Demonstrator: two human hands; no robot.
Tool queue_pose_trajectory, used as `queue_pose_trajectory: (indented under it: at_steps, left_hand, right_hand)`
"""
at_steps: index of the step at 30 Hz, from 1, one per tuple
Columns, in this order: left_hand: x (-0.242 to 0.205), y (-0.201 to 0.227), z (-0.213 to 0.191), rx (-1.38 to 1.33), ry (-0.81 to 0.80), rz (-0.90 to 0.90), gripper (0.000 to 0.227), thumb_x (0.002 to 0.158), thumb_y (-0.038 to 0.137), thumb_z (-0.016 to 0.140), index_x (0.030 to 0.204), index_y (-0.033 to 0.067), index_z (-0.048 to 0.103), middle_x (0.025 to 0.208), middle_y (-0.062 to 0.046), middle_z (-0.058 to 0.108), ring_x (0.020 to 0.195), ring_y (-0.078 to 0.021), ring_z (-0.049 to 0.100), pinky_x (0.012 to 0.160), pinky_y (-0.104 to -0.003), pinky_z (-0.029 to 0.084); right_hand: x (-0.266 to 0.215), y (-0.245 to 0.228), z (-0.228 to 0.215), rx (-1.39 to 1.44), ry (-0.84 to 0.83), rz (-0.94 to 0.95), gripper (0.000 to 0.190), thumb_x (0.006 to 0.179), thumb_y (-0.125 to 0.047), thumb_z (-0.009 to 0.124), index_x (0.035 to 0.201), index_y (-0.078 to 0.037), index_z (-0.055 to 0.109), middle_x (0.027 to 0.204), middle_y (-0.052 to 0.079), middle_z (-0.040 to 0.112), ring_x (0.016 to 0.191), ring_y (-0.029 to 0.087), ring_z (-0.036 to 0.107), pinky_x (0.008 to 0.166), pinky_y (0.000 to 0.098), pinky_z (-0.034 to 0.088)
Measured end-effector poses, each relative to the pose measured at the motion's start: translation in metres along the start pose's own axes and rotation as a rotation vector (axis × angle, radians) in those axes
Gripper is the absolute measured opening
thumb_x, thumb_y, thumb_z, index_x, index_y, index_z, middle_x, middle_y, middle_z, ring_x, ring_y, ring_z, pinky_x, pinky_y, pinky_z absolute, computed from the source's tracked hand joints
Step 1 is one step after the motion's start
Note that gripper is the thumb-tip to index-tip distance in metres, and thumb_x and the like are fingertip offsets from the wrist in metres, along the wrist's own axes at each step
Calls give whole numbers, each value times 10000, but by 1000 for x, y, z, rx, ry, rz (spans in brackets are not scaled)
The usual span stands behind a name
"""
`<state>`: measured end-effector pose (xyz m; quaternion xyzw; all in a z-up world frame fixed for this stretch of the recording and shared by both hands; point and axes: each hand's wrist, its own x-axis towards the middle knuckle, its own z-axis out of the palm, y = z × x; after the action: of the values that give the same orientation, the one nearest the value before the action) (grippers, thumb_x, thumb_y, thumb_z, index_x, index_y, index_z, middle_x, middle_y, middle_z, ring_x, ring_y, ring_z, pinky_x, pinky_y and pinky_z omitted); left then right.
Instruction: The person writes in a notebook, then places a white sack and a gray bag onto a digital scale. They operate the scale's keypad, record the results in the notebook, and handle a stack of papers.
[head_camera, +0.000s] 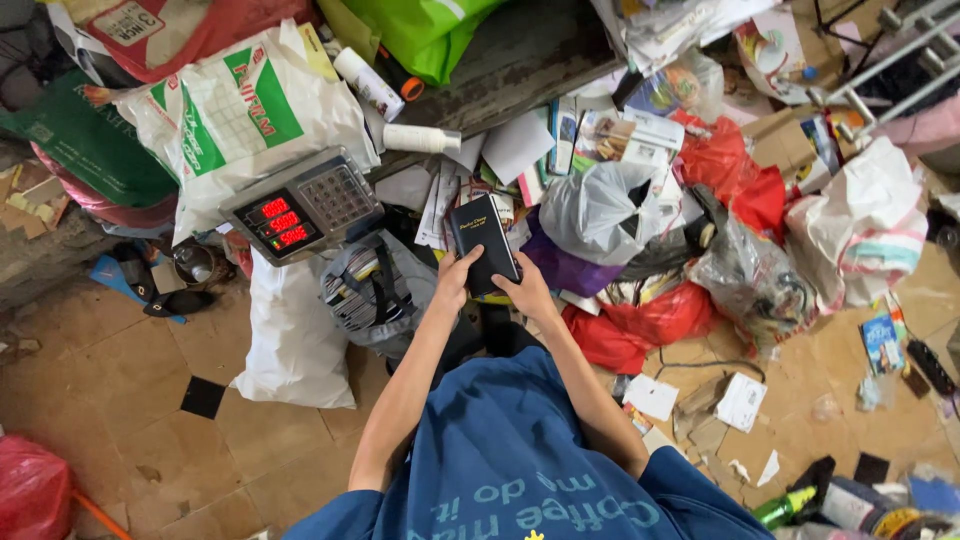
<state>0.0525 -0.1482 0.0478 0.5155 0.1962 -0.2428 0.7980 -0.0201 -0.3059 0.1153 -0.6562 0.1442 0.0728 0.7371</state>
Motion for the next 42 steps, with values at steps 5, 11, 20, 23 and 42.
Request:
queue_pose_trajectory:
  at_steps: [5, 11, 20, 23, 42]
  left_hand:
    - [54, 5, 21, -48, 42, 35, 396, 891, 194, 794, 1224, 24, 664, 1122, -67, 721, 991, -202, 698, 833, -342, 572]
    - [84, 6, 35, -84, 78, 14, 388, 951, 273, 700, 1289, 98, 627, 1117, -58, 688, 970, -188, 687, 761, -381, 593]
    - [67, -24, 38, -19, 98, 9, 355, 965, 228, 666, 1286, 84, 619, 1178, -57, 718, 1008, -176, 703, 811, -355, 594]
    - [58, -27, 39, 2, 124, -17, 343, 969, 208, 675, 1282, 87, 606, 1175, -67, 707, 1001, -187, 700, 811, -356, 582]
    - [-21, -113, -114, 449, 400, 136, 264, 954, 140, 688, 1200, 48, 672, 1028, -99, 741, 892, -200, 690, 778, -368, 569]
  right_hand:
    - [57, 0, -30, -60, 51, -24, 502, 882, 5, 738, 1336, 56, 530, 1016, 104, 709, 843, 150, 688, 686, 307, 600]
    - [161, -12, -51, 148, 145, -154, 397, 945, 25, 679, 1330, 63, 590, 1080, 101, 713, 889, 134, 698, 735, 300, 632]
    - [359, 54, -58, 362, 229, 35, 485, 963, -2, 644, 1398, -2, 429, 1180, 151, 635, 903, 219, 708, 742, 354, 672]
    - [382, 63, -49, 391, 234, 107, 572, 963, -20, 650, 1443, -36, 339, 1245, 172, 594, 965, 236, 698, 775, 371, 672]
    - [132, 336, 14, -279, -153, -5, 434, 881, -159, 774, 1249, -30, 582, 920, 110, 725, 799, 183, 676, 719, 327, 567]
